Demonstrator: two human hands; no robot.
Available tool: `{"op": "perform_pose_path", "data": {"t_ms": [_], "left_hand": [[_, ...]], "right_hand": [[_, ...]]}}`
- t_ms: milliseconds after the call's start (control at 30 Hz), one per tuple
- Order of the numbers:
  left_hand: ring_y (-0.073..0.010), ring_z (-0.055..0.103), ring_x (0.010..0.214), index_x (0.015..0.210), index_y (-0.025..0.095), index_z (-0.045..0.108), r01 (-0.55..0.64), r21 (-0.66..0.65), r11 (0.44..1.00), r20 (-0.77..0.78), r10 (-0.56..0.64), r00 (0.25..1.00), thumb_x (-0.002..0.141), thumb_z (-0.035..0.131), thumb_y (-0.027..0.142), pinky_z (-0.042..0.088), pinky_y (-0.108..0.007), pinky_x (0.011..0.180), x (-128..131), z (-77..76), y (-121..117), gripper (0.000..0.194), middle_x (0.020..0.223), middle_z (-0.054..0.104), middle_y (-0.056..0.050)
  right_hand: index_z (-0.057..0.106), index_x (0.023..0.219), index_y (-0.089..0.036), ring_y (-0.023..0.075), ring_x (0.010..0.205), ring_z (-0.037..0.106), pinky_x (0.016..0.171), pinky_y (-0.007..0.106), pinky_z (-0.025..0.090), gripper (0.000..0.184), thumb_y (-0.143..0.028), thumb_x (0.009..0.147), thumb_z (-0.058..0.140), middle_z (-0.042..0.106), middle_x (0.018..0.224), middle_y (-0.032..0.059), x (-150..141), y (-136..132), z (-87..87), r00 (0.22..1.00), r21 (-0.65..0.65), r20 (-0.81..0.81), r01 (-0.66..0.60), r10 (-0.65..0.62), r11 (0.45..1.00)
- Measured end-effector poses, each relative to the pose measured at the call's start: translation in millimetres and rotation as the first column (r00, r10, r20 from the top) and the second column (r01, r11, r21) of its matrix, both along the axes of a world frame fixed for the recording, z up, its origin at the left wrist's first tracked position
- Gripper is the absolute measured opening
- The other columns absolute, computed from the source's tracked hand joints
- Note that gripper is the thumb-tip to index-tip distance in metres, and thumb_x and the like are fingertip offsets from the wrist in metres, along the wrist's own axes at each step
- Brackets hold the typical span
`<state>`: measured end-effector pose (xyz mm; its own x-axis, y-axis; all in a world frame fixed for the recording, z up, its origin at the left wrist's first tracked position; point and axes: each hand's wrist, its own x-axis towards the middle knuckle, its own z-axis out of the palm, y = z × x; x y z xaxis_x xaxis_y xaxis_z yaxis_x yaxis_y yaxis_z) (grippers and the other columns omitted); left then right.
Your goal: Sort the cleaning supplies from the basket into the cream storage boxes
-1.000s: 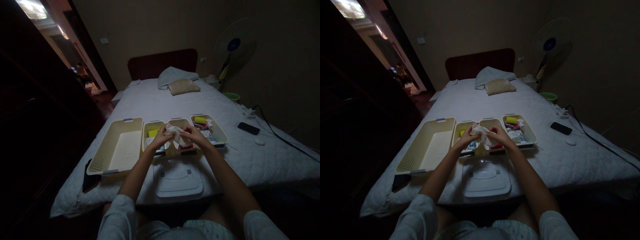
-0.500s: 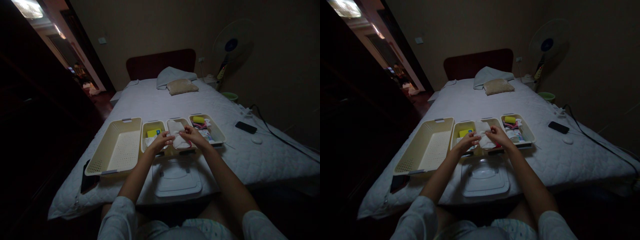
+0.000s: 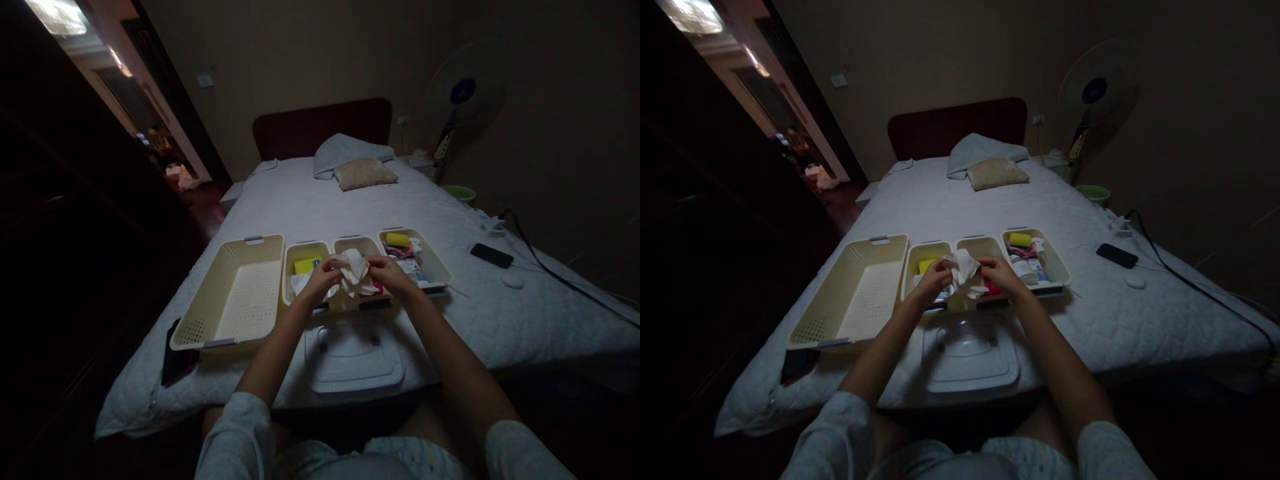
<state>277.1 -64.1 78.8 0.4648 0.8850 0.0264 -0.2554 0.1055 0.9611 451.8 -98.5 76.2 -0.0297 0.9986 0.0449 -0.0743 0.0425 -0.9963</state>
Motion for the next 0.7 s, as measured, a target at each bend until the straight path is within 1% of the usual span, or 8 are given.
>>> {"op": "perform_pose_path", "data": {"t_ms": [67,167,267,367,467,567,633,700], "left_hand": [[-0.0099,0.055,0.068,0.080,0.016,0.062,0.010,0.017,1.000,0.022,-0.010,1.000,0.053,0.062,0.014,0.042,-0.020,0.060,-1,0.4,1,0.027,0.078,0.060,0.000],[-0.0118,0.055,0.077,0.066,0.015,0.061,0.012,0.111,0.994,0.022,-0.014,1.000,0.051,0.060,0.010,0.042,-0.022,0.068,-4,-1.4,4,0.015,0.085,0.059,-0.001],[-0.0134,0.054,0.081,0.061,0.015,0.059,0.001,0.178,0.984,-0.022,0.003,1.000,0.052,0.058,0.009,0.042,-0.025,0.074,-6,-4.6,6,0.011,0.086,0.059,-0.001],[-0.0159,0.054,0.086,0.060,0.015,0.060,-0.016,0.255,0.967,-0.101,0.044,0.994,0.052,0.058,0.009,0.040,-0.029,0.080,-8,-5.6,7,0.010,0.085,0.059,-0.002],[-0.0186,0.053,0.092,0.066,0.015,0.064,0.062,0.271,0.961,-0.157,-0.019,0.987,0.056,0.059,0.015,0.039,-0.030,0.083,-9,-3.4,6,0.011,0.090,0.060,-0.005],[-0.0189,0.054,0.092,0.085,0.016,0.065,0.134,0.158,0.978,-0.114,-0.117,0.987,0.067,0.054,0.027,0.042,-0.030,0.078,-4,-1.4,2,0.024,0.098,0.060,-0.007],[-0.0180,0.055,0.091,0.097,0.017,0.061,0.097,0.101,0.990,-0.112,-0.085,0.990,0.071,0.054,0.034,0.044,-0.029,0.076,5,-1.8,0,0.031,0.102,0.059,-0.007],[-0.0170,0.056,0.088,0.101,0.017,0.058,0.057,0.102,0.993,-0.184,-0.037,0.982,0.069,0.061,0.036,0.044,-0.028,0.075,18,-3.4,-2,0.037,0.101,0.059,-0.007]], "right_hand": [[0.070,0.079,-0.015,0.0113,0.058,0.056,0.057,0.025,0.044,0.026,-0.024,0.055,0.067,0.066,0.070,0.0019,-1,1,-2.2,0.999,-0.067,-0.027,0.016,-0.018,0.998],[0.069,0.076,-0.015,0.0107,0.055,0.055,0.055,0.024,0.044,0.024,-0.022,0.053,0.066,0.065,0.066,0.0009,-2,1,-2.3,0.998,-0.136,-0.067,0.000,-0.009,0.991],[0.066,0.072,-0.016,0.0100,0.054,0.054,0.053,0.022,0.043,0.018,-0.022,0.055,0.061,0.062,0.062,-0.0005,-1,2,-1.4,0.996,-0.168,-0.087,-0.039,0.025,0.985],[0.063,0.071,-0.016,0.0104,0.056,0.054,0.052,0.021,0.042,0.017,-0.029,0.062,0.056,0.060,0.063,-0.0002,1,2,-1.9,0.990,-0.173,-0.116,-0.102,0.083,0.980],[0.061,0.074,-0.015,0.0114,0.063,0.055,0.057,0.022,0.043,0.024,-0.037,0.067,0.057,0.060,0.072,0.0011,5,0,-4.0,0.995,-0.123,-0.005,-0.100,0.100,0.987],[0.058,0.080,-0.016,0.0114,0.063,0.055,0.057,0.022,0.043,0.028,-0.035,0.062,0.065,0.059,0.075,-0.0002,10,-3,-6.6,0.977,-0.030,0.206,-0.049,0.054,0.998],[0.054,0.086,-0.017,0.0128,0.069,0.057,0.061,0.023,0.045,0.034,-0.031,0.058,0.068,0.059,0.081,-0.0001,15,-5,-7.8,0.977,0.025,0.212,-0.005,-0.001,1.000],[0.049,0.093,-0.020,0.0148,0.077,0.059,0.067,0.026,0.047,0.042,-0.027,0.056,0.069,0.059,0.087,0.0006,21,-6,-8.8,0.990,0.063,0.129,0.055,-0.062,0.997]]}}
